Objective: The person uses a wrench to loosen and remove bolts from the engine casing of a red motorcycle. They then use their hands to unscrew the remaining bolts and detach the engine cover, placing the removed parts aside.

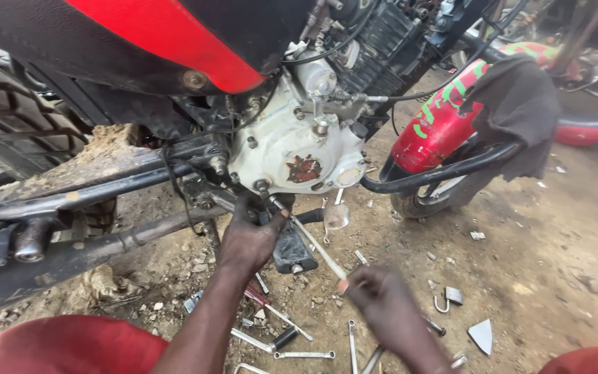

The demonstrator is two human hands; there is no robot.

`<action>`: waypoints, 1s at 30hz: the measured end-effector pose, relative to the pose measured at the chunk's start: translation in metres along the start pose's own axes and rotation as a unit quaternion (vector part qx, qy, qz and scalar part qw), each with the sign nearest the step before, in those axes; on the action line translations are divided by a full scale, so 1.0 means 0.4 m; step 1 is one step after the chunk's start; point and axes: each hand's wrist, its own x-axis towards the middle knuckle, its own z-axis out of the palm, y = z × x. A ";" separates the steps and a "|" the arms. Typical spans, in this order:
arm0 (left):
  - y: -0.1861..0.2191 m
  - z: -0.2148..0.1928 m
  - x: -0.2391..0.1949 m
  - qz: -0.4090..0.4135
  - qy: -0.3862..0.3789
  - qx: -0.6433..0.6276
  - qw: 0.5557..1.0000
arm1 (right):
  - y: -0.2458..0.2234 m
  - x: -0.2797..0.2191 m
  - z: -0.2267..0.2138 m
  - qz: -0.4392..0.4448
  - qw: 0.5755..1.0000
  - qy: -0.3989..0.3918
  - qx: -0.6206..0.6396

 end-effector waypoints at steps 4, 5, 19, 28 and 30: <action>-0.016 0.026 0.032 0.030 0.001 -0.061 0.998 | 0.234 0.123 0.165 -0.018 0.991 -0.099 0.091; -0.016 0.033 0.038 0.031 0.001 -0.065 0.997 | 0.253 0.141 0.197 -0.028 0.989 -0.112 0.094; -0.054 0.003 0.116 0.036 0.016 0.039 0.998 | 0.330 0.735 0.286 -0.321 0.925 -0.204 -0.019; -0.028 0.039 0.163 0.030 0.024 0.015 0.999 | 0.321 0.769 0.479 -0.293 0.804 -0.514 0.064; -0.017 0.041 0.171 -0.044 0.025 -0.084 0.995 | 0.277 0.671 0.534 -0.244 0.886 -0.392 -0.035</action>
